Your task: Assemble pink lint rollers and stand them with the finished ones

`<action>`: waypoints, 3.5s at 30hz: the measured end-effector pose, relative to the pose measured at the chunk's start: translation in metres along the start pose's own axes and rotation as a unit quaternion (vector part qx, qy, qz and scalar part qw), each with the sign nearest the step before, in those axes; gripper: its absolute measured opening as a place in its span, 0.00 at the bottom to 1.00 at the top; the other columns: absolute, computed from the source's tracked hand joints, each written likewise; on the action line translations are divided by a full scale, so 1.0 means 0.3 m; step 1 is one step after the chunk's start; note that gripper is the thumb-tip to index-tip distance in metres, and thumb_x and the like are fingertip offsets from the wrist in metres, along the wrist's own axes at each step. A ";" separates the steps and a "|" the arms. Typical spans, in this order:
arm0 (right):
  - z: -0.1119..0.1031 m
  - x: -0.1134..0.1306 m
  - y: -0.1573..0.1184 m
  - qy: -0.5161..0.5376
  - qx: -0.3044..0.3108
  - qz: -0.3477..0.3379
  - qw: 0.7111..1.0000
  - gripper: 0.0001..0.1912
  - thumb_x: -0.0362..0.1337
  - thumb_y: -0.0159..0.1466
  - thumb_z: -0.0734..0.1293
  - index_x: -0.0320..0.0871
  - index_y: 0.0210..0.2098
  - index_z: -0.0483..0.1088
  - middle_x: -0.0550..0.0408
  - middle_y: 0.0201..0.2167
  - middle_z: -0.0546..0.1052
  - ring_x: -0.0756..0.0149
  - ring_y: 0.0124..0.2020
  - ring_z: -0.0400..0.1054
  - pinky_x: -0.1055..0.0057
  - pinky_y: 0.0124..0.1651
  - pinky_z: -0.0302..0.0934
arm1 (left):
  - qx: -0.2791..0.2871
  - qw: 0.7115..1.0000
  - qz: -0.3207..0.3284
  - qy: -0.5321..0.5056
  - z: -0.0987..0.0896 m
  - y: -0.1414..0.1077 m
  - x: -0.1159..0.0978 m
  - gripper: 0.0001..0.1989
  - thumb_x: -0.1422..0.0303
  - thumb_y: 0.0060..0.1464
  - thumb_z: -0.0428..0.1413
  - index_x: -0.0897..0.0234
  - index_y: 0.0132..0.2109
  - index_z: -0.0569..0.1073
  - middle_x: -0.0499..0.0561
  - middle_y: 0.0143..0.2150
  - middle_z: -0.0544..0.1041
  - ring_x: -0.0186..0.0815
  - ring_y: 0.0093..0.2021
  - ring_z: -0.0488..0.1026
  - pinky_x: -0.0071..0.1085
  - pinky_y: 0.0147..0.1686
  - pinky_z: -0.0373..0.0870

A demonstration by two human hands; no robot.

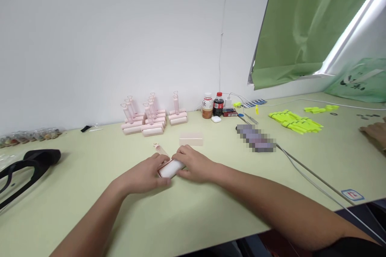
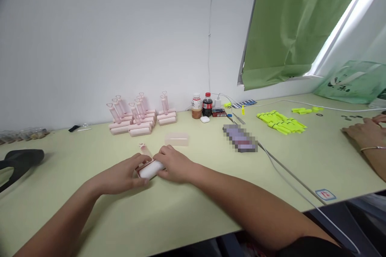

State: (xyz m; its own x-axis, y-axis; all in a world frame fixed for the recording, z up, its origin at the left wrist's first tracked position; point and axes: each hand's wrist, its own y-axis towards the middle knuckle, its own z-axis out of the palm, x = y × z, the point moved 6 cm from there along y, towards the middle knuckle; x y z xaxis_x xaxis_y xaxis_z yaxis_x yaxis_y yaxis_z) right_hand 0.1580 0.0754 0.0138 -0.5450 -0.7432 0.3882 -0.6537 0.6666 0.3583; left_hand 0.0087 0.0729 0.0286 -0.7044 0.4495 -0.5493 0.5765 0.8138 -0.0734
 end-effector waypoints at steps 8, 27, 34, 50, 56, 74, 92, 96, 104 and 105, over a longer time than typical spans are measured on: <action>0.007 -0.057 -0.007 0.034 0.019 0.037 0.999 0.25 0.37 0.55 0.71 0.43 0.52 0.66 0.43 0.53 0.64 0.52 0.57 0.57 0.55 0.56 0.58 | -0.028 0.999 0.039 0.011 0.035 0.015 -0.040 0.14 0.69 0.49 0.50 0.58 0.44 0.72 0.51 0.36 0.72 0.38 0.32 0.69 0.29 0.30 0.61; 0.048 -0.016 0.016 -0.023 -0.043 -0.034 0.998 0.24 0.32 0.54 0.68 0.43 0.51 0.65 0.48 0.46 0.74 0.56 0.49 0.64 0.58 0.54 0.58 | -0.125 0.985 -0.098 0.070 0.076 0.019 -0.091 0.14 0.74 0.48 0.48 0.59 0.44 0.63 0.49 0.32 0.75 0.41 0.31 0.71 0.31 0.27 0.55; 0.040 -0.013 0.028 -0.008 -0.028 -0.092 0.995 0.23 0.29 0.54 0.68 0.45 0.49 0.67 0.52 0.43 0.77 0.59 0.42 0.68 0.63 0.49 0.59 | -0.114 0.983 -0.109 0.098 0.073 0.018 -0.091 0.11 0.75 0.49 0.47 0.59 0.40 0.57 0.49 0.32 0.73 0.42 0.30 0.71 0.31 0.25 0.52; 0.025 -0.023 0.027 -0.059 -0.140 -0.182 0.972 0.16 0.30 0.57 0.65 0.44 0.45 0.67 0.50 0.42 0.78 0.60 0.42 0.69 0.63 0.49 0.62 | -0.138 0.981 -0.122 0.057 0.038 0.000 -0.102 0.11 0.76 0.50 0.47 0.58 0.37 0.52 0.46 0.28 0.69 0.39 0.26 0.68 0.30 0.23 0.54; -0.001 -0.048 0.022 -0.031 -0.178 -0.181 0.967 0.16 0.30 0.57 0.65 0.43 0.45 0.67 0.48 0.40 0.77 0.58 0.42 0.69 0.60 0.48 0.63 | -0.152 0.985 -0.077 0.026 0.018 0.003 -0.105 0.07 0.69 0.54 0.48 0.58 0.39 0.55 0.45 0.28 0.70 0.38 0.27 0.69 0.30 0.25 0.56; -0.050 -0.145 0.008 0.156 -0.223 0.020 0.962 0.18 0.43 0.57 0.70 0.44 0.44 0.66 0.51 0.40 0.75 0.61 0.39 0.69 0.65 0.43 0.63 | -0.137 0.982 -0.096 0.085 0.016 0.033 -0.032 0.06 0.68 0.51 0.49 0.61 0.27 0.64 0.49 0.28 0.70 0.36 0.27 0.67 0.31 0.25 0.56; -0.025 -0.140 0.014 0.121 -0.049 0.081 0.988 0.21 0.38 0.57 0.71 0.46 0.50 0.70 0.53 0.44 0.77 0.58 0.43 0.70 0.66 0.44 0.62 | -0.177 0.959 -0.175 0.135 -0.039 0.029 0.061 0.17 0.55 0.56 0.50 0.63 0.40 0.74 0.56 0.42 0.72 0.43 0.36 0.72 0.36 0.34 0.65; -0.024 -0.129 0.012 0.128 -0.034 0.051 0.990 0.22 0.37 0.57 0.70 0.47 0.51 0.70 0.53 0.44 0.77 0.59 0.43 0.71 0.66 0.44 0.62 | -0.221 0.975 -0.010 0.021 -0.027 0.032 -0.024 0.23 0.53 0.57 0.52 0.58 0.56 0.66 0.55 0.52 0.70 0.42 0.47 0.70 0.35 0.40 0.67; -0.020 -0.118 0.005 0.164 -0.011 0.005 0.986 0.23 0.37 0.58 0.70 0.46 0.53 0.70 0.54 0.45 0.77 0.59 0.43 0.71 0.66 0.45 0.63 | -0.208 0.976 0.043 -0.056 0.019 0.051 -0.040 0.10 0.60 0.57 0.55 0.59 0.43 0.70 0.52 0.41 0.71 0.42 0.49 0.66 0.32 0.34 0.67; -0.019 -0.121 0.004 0.166 -0.013 0.008 0.986 0.23 0.38 0.58 0.70 0.45 0.52 0.70 0.54 0.44 0.77 0.59 0.42 0.71 0.67 0.44 0.63 | -0.215 0.974 0.043 -0.065 0.018 0.052 -0.034 0.10 0.60 0.56 0.55 0.59 0.42 0.70 0.52 0.40 0.71 0.42 0.48 0.66 0.32 0.34 0.67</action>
State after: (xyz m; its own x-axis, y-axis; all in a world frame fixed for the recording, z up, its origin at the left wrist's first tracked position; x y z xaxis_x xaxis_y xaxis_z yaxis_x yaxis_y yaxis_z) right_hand 0.1800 0.1035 0.0049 -0.3503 -0.6753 0.6491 -0.6309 0.6823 0.3693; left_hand 0.0271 0.0791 0.0287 -0.5876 0.4945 -0.6405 0.3847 0.8671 0.3165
